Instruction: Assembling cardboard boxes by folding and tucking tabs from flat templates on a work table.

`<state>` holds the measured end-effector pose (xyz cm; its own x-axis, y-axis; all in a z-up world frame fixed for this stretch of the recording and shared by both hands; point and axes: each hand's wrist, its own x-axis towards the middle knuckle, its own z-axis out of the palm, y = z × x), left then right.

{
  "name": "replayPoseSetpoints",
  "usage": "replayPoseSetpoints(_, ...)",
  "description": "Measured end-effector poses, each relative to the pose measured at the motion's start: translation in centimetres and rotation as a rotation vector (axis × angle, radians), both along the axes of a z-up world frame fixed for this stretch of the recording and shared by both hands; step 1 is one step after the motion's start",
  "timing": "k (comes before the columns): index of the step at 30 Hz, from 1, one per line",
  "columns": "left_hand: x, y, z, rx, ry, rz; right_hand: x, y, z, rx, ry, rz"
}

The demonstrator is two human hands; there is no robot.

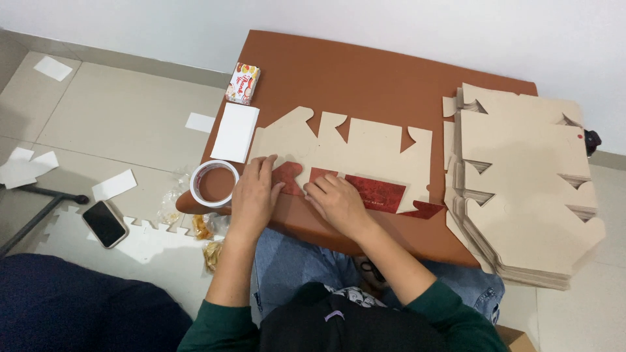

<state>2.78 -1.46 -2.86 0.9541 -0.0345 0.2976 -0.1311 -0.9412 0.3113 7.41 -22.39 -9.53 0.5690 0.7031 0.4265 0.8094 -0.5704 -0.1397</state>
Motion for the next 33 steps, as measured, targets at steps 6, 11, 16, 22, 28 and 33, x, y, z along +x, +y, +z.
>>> replayPoseSetpoints(6,-0.8,-0.1,-5.2,0.115,-0.094,0.051,-1.5,-0.5,1.8,-0.086,-0.022,0.068)
replayPoseSetpoints(11,-2.8,-1.3,-4.9,0.039,-0.152,0.082,-1.9,1.4,4.6,-0.16,0.001,0.044)
replayPoseSetpoints(16,-3.1,-2.2,-4.9,0.021,-0.195,0.09,-2.4,1.4,5.6,-0.168,0.026,0.018)
replayPoseSetpoints(22,-3.3,-4.6,-4.0,0.051,-0.136,0.148,-5.0,-8.7,10.1,-0.202,0.072,-0.312)
replayPoseSetpoints(28,-2.9,-7.4,-4.3,0.024,-0.018,0.158,-6.7,-16.6,11.7,-0.078,0.67,-0.758)
replayPoseSetpoints(33,-0.5,-8.1,-5.2,-0.01,0.02,0.121,-7.8,-18.3,8.3,0.158,0.624,-0.708)
